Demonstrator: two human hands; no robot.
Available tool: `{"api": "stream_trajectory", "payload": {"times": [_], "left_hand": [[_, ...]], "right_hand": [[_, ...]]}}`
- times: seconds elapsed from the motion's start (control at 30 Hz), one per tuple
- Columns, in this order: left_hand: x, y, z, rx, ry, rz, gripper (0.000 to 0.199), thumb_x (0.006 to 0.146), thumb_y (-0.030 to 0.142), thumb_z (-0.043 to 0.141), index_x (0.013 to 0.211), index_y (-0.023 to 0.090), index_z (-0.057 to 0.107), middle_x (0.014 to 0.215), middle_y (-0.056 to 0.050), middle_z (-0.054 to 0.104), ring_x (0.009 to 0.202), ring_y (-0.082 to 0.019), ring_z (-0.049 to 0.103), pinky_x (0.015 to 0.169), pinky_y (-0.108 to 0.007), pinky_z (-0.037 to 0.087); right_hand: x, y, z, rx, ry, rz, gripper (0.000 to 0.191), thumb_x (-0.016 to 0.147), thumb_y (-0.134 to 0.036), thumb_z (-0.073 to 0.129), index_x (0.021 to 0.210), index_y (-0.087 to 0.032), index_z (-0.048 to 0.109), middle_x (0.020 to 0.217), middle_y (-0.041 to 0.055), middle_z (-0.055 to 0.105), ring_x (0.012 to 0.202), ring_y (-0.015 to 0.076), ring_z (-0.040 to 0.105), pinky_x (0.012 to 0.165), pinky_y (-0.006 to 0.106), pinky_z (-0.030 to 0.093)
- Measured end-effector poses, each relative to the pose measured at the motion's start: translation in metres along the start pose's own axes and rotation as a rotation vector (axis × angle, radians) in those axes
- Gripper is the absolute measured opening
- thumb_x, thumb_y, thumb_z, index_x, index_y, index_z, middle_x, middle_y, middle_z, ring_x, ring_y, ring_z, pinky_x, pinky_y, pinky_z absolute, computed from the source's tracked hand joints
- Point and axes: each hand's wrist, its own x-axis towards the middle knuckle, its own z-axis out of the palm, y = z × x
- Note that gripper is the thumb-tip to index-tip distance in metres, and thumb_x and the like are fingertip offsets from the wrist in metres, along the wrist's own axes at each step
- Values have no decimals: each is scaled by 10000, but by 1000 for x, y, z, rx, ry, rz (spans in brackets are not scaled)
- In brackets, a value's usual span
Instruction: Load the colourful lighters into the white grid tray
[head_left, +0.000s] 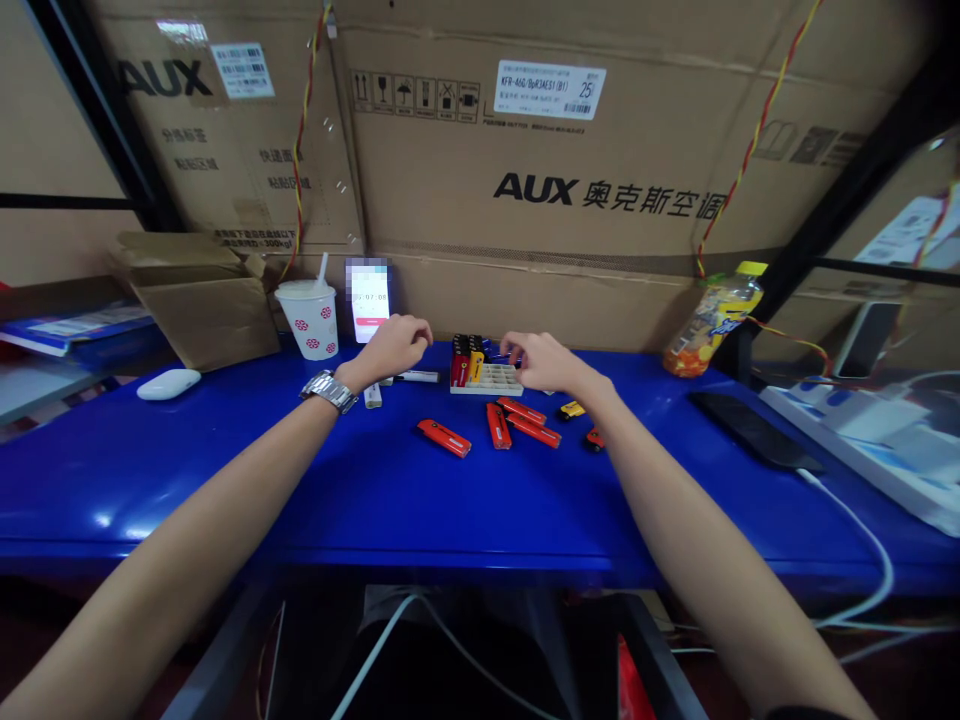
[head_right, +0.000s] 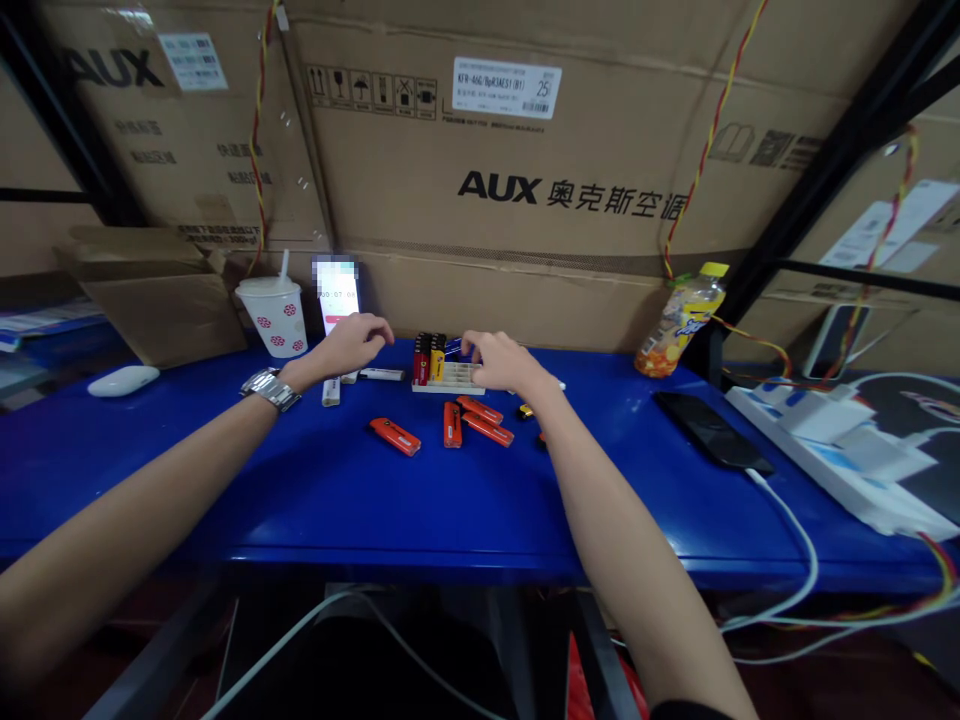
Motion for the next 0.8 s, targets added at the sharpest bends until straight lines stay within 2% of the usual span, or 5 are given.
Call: {"api": "stream_trajectory", "payload": {"times": [0.13, 0.23, 0.43, 0.6, 0.8], "left_hand": [[-5, -4, -12, -20, -324, -56, 292, 683, 146, 450, 813, 144, 712, 815, -99, 714, 694, -176, 595, 618, -290, 401], [-6, 3, -13, -14, -437, -40, 316, 677, 173, 464, 851, 138, 725, 812, -93, 718, 678, -167, 592, 616, -280, 393], [-5, 9, -7, 24, -438, 18, 299, 716, 198, 465, 849, 149, 727, 795, -99, 707, 645, -167, 567, 600, -293, 367], [-7, 3, -4, 28, -385, -20, 302, 734, 190, 453, 848, 133, 727, 836, -116, 709, 683, -177, 582, 616, -296, 384], [-7, -9, -2, 130, -380, -27, 335, 755, 181, 448, 922, 130, 734, 891, -129, 705, 749, -194, 596, 660, -302, 406]], "right_hand": [[-17, 13, -45, -211, -344, 265, 382, 536, -70, 546, 880, -203, 645, 832, 49, 664, 708, 190, 591, 593, 277, 403], [-29, 26, -66, -237, -602, 394, 459, 517, -109, 615, 958, -232, 659, 897, 39, 648, 782, 222, 609, 578, 275, 396], [-28, 46, -48, -83, -743, 354, 372, 491, -194, 675, 860, -237, 664, 769, -6, 609, 697, 187, 561, 560, 266, 375], [-25, 48, -37, 98, -684, 252, 186, 517, -270, 656, 691, -204, 644, 626, -24, 573, 626, 148, 494, 558, 260, 347], [-23, 47, -36, 186, -338, 212, 132, 643, -307, 585, 633, -175, 591, 575, -14, 540, 560, 126, 456, 509, 258, 312]]}}
